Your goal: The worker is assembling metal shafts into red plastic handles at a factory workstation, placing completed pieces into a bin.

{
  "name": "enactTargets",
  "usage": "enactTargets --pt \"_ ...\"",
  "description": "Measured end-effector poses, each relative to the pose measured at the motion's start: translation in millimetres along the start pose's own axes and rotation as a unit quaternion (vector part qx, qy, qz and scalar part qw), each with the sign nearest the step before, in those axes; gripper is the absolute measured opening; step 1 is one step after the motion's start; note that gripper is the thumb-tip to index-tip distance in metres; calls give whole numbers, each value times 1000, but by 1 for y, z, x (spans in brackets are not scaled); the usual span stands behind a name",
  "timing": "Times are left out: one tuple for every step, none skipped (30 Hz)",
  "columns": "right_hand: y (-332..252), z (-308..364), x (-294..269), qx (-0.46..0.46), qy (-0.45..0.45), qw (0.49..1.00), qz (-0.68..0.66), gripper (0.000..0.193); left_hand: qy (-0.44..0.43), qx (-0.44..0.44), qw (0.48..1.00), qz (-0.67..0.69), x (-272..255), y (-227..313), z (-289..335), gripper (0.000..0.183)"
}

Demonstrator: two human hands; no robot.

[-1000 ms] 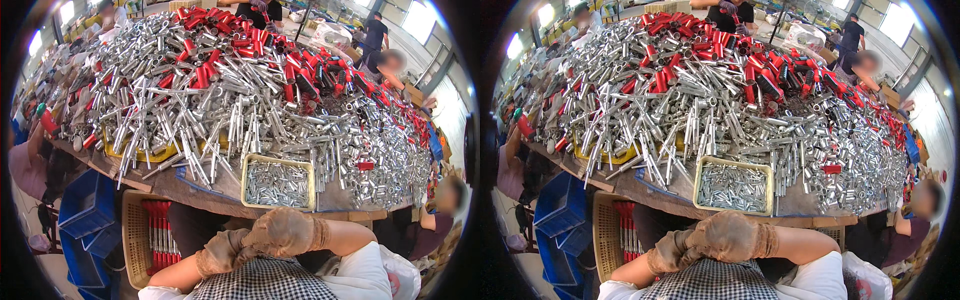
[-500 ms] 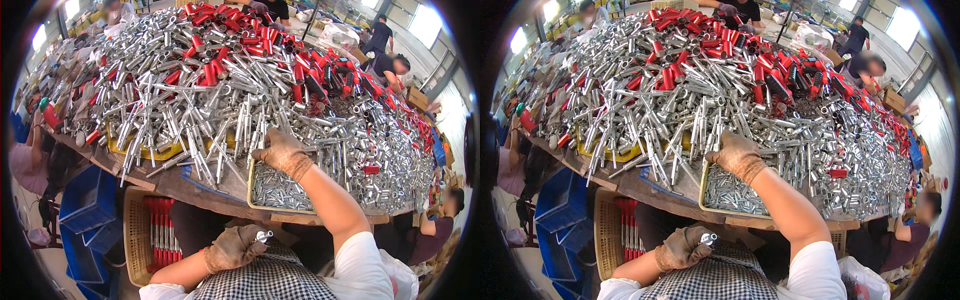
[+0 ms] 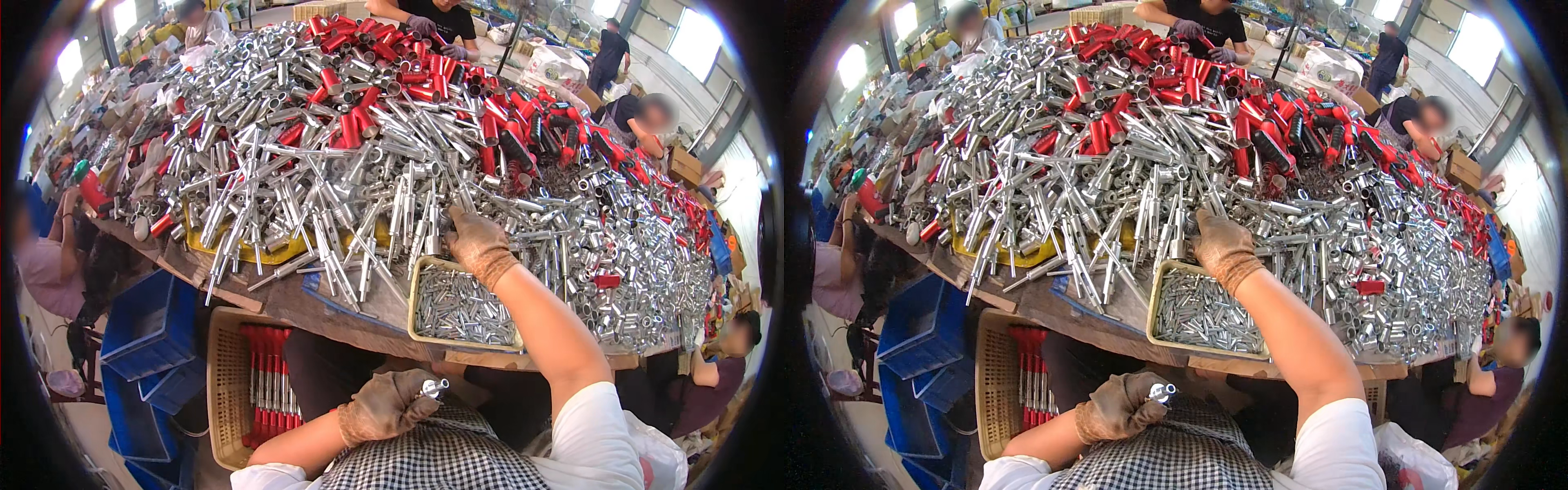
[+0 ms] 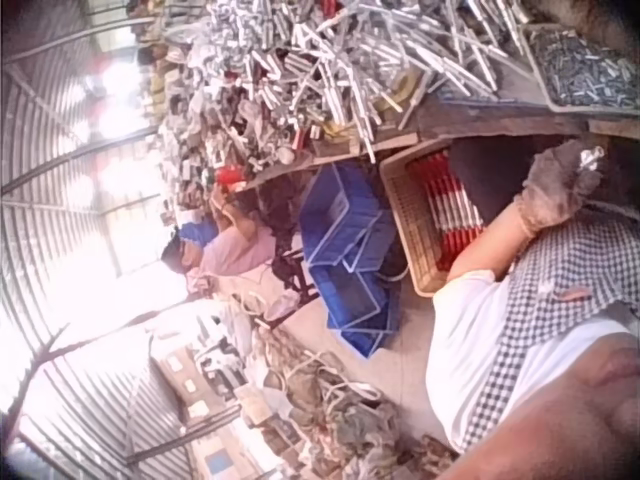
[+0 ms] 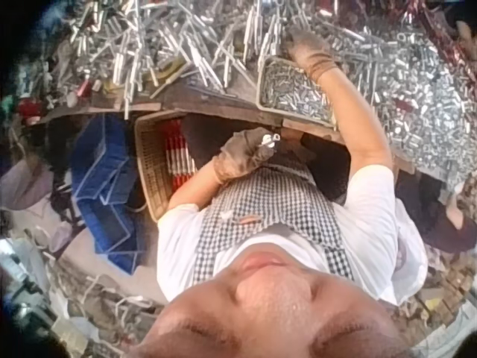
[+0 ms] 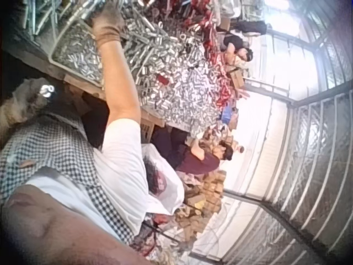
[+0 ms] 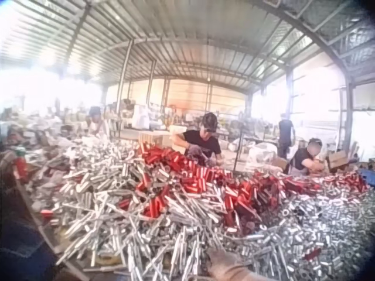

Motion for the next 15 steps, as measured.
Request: enactTargets --pt "-2 -1 -2 -22 17 1000 -7 36 2 7 1000 -5 2 -1 2 37" --pt "-5 -1 -5 -43 34 998 -15 34 4 8 1000 -7 4 -1 3 37" --pt "-7 -1 -5 -46 36 998 -16 34 2 1 1000 2 6 -2 4 35" --pt "-11 0 -7 -47 34 998 -3 34 -2 -7 1000 11 6 -3 5 34" --pt "-13 -1 -7 -47 32 998 10 33 0 -7 1000 8 5 -2 6 34" --pt "-13 -2 -5 -48 35 998 8 33 6 -10 1000 1 4 -1 6 33" --pt "-14 -2 -4 -67 36 996 42 27 11 -14 1000 -4 3 0 7 32" --pt "-16 -2 -3 -85 37 993 75 22 11 -14 1000 -5 2 2 7 32" --pt "-16 -1 -3 -82 43 993 70 13 5 -41 999 19 1 2 8 32" --pt "-19 -1 -4 -83 44 993 70 13 1 -67 997 43 1 0 9 32" --pt "-20 -1 -4 -80 42 993 74 12 1 -66 997 42 3 0 9 32" --pt "-20 -1 -5 -77 40 993 78 11 15 -47 999 15 3 1 10 34" --pt "-23 -1 -5 -90 40 991 89 11 31 -29 999 -12 1 2 10 35" --pt "-22 3 -6 -93 42 991 89 11 33 -29 999 -14 0 3 11 35" --pt "-22 14 -15 -106 95 988 54 13 24 -25 999 -35 0 5 12 37"
Point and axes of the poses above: each hand's wrist, its own z-axis away from the middle knuckle, its own x-axis out of the palm, y = z × x, the point moved 7 cm from there along -z, towards the middle knuckle, and after that the axes turned 5 degrees about y, right-handed, at the moved point
